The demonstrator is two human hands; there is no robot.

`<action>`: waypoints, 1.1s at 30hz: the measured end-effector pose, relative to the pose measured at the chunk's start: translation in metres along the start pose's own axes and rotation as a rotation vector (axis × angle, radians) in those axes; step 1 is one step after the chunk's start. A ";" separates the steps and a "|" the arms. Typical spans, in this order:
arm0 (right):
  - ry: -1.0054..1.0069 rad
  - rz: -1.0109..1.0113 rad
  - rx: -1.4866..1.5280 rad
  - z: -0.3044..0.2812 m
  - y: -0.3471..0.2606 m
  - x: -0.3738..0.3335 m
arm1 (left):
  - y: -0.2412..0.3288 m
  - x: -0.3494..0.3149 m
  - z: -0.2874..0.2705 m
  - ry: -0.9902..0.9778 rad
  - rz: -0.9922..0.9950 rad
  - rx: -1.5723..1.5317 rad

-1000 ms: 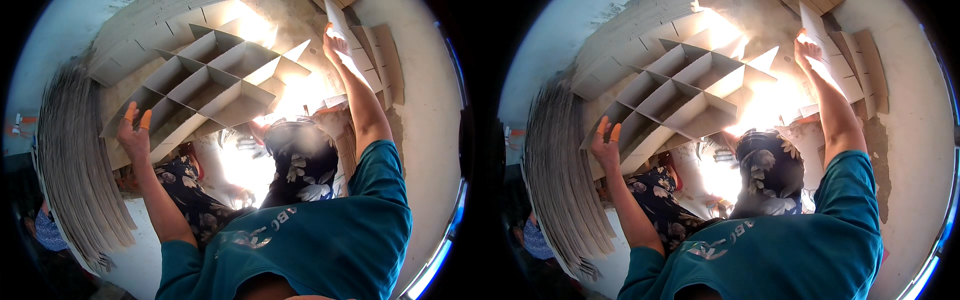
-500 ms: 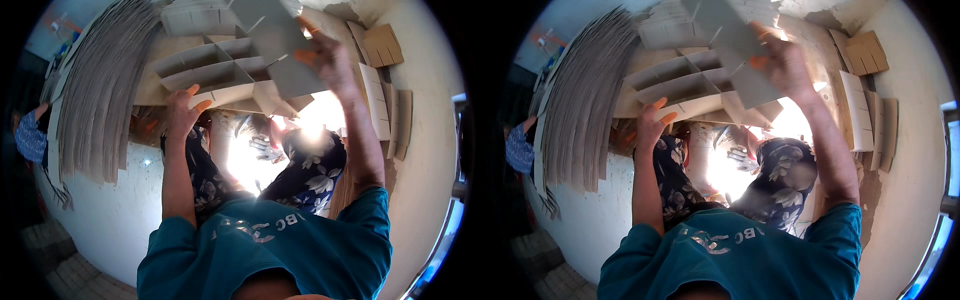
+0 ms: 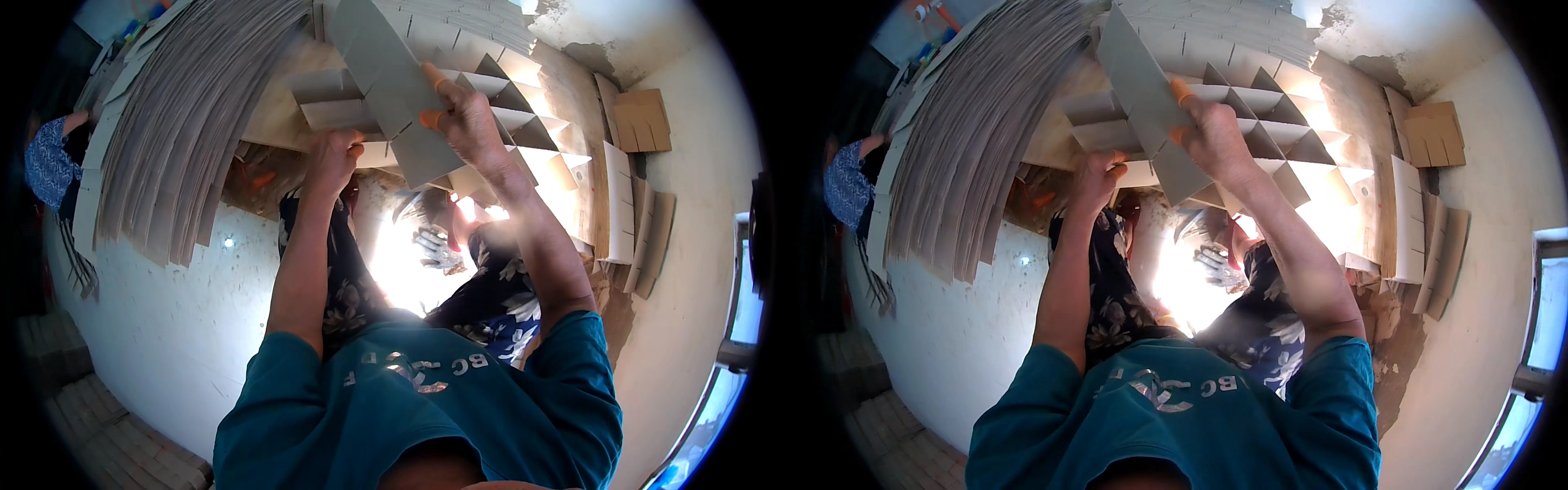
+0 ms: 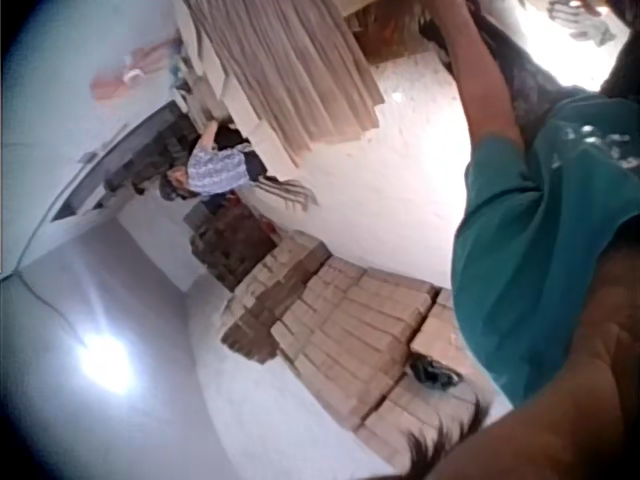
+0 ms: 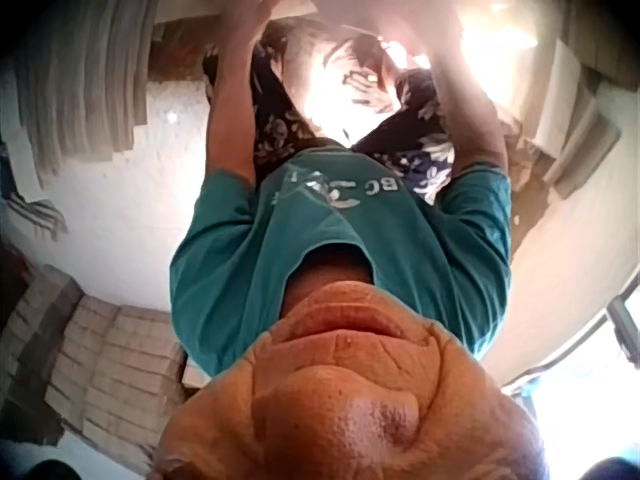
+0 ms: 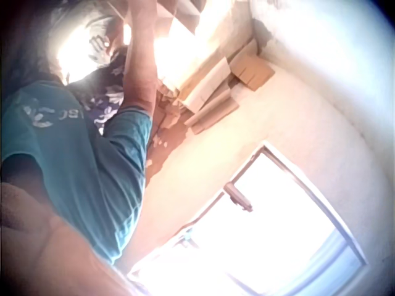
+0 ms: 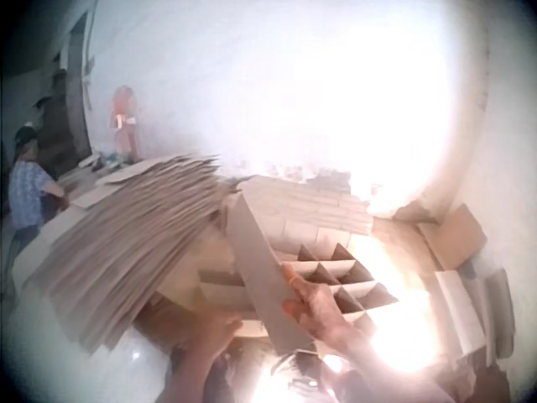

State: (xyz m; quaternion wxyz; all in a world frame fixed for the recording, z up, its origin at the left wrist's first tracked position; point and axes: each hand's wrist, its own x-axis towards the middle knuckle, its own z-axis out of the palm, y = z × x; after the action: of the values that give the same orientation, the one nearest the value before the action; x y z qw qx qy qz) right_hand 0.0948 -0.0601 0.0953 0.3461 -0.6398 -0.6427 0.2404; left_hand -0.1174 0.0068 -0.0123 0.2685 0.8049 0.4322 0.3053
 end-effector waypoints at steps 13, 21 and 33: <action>-0.253 -0.136 -0.200 0.049 0.025 0.030 | -0.006 0.009 0.005 0.014 0.073 -0.063; -0.461 0.011 -0.425 0.056 0.022 0.026 | 0.004 0.010 0.001 -0.045 0.058 0.101; 0.289 0.335 -0.820 -0.036 0.164 0.082 | 0.016 0.076 0.027 -0.150 0.495 0.388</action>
State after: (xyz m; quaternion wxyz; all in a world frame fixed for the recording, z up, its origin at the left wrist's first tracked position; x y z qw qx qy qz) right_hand 0.2338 0.0265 0.0062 0.1070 -0.8457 -0.5178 -0.0726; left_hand -0.0558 0.0600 0.0001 0.0588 0.9421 0.2524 0.2130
